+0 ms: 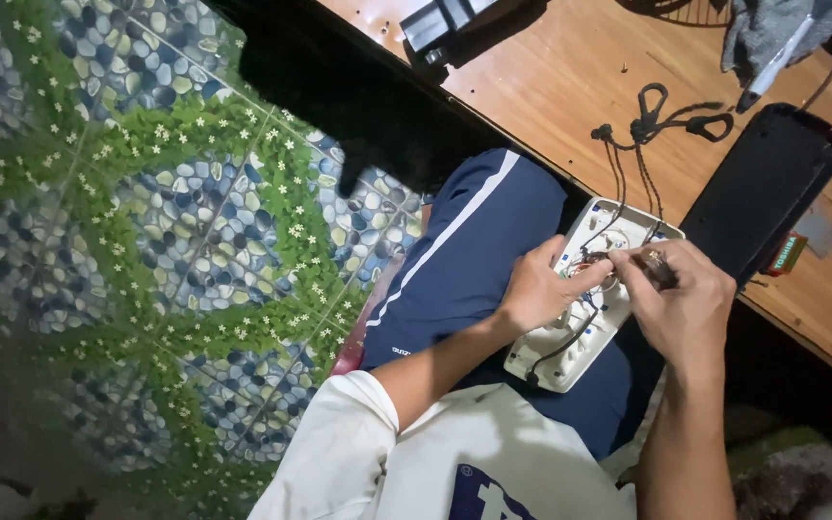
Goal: The person repairs a white electrical device by using a screwdriver to tighten screws on the internal components. They then connect a small brown component with wires to the device and secure it in place.
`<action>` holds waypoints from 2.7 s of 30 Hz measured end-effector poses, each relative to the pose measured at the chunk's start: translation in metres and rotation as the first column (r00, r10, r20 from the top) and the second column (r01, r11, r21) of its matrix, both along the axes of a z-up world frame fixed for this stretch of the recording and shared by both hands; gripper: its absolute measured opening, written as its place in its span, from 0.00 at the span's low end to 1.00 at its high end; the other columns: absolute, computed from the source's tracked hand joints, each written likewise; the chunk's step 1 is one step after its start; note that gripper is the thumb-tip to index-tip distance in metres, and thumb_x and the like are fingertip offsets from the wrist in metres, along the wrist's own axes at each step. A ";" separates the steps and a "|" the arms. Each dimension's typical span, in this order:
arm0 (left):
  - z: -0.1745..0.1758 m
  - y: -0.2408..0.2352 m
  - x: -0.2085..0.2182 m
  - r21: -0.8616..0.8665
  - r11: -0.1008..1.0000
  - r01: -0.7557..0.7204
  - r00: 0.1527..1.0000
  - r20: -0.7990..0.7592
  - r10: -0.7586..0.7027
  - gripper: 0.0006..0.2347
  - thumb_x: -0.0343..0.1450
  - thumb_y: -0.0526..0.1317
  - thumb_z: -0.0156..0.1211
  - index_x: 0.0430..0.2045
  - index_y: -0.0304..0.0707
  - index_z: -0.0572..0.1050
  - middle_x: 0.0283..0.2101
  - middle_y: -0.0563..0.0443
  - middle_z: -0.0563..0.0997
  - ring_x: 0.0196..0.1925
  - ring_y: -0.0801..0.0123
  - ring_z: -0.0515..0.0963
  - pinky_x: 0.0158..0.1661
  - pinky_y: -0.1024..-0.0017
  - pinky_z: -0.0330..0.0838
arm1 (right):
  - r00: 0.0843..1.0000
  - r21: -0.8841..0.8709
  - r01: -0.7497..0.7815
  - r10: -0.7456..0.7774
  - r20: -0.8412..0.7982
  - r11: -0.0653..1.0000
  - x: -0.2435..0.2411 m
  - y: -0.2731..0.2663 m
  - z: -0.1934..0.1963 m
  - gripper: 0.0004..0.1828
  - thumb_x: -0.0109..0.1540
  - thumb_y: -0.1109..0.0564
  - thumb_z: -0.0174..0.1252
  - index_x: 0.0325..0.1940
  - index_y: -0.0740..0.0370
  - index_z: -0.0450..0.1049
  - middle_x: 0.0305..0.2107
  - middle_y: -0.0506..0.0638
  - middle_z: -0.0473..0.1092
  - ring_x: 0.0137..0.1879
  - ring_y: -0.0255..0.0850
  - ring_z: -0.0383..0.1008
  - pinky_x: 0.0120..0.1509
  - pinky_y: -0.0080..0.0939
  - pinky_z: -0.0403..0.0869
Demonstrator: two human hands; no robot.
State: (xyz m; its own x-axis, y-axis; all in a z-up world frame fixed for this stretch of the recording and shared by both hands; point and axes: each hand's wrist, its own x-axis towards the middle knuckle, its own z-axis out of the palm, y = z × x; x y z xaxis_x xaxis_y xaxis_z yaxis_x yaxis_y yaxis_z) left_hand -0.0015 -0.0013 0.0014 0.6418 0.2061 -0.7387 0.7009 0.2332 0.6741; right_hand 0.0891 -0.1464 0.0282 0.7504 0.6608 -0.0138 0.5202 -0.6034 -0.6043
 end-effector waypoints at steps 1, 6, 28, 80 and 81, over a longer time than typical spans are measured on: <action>-0.001 -0.001 -0.001 -0.003 1.000 0.005 1.000 0.000 -0.005 0.27 0.61 0.61 0.55 0.36 0.32 0.71 0.54 0.38 0.81 0.51 0.63 0.77 0.47 0.64 0.68 | 1.000 -0.003 0.005 -0.005 0.000 1.000 0.000 0.001 0.001 0.10 0.68 0.62 0.72 0.35 0.68 0.79 0.34 0.55 0.76 0.37 0.42 0.73 0.40 0.41 0.66; -0.016 -0.010 -0.005 0.025 0.996 -0.087 0.991 0.108 0.083 0.19 0.63 0.56 0.62 0.23 0.42 0.64 0.26 0.56 0.74 0.32 0.73 0.66 0.36 0.68 0.65 | 0.999 0.040 0.016 -0.014 -0.047 0.999 -0.001 0.002 0.001 0.08 0.67 0.62 0.72 0.37 0.68 0.80 0.33 0.54 0.76 0.38 0.41 0.74 0.44 0.40 0.67; -0.011 0.000 -0.007 0.016 1.000 0.005 0.981 0.192 -0.007 0.22 0.71 0.60 0.45 0.43 0.39 0.69 0.45 0.41 0.83 0.50 0.44 0.83 0.49 0.58 0.71 | 0.993 0.171 -0.076 0.059 0.099 0.982 -0.007 0.003 -0.010 0.06 0.66 0.69 0.71 0.44 0.75 0.80 0.39 0.64 0.77 0.43 0.51 0.77 0.49 0.45 0.73; -0.041 -0.011 -0.007 0.103 0.995 -0.018 0.983 0.183 -0.001 0.22 0.71 0.63 0.57 0.33 0.41 0.70 0.35 0.35 0.80 0.45 0.40 0.81 0.46 0.51 0.72 | 0.986 0.133 -0.055 0.033 0.162 0.990 0.003 -0.003 -0.021 0.07 0.56 0.64 0.70 0.36 0.57 0.82 0.33 0.52 0.77 0.39 0.53 0.80 0.46 0.48 0.78; -0.040 -0.014 -0.013 0.080 0.997 0.011 0.991 0.133 -0.021 0.23 0.71 0.63 0.57 0.34 0.40 0.69 0.36 0.33 0.79 0.46 0.37 0.79 0.45 0.49 0.71 | 0.993 0.131 -0.025 0.010 0.116 0.991 -0.002 -0.006 -0.021 0.06 0.55 0.61 0.72 0.34 0.56 0.81 0.32 0.49 0.77 0.38 0.50 0.80 0.45 0.46 0.78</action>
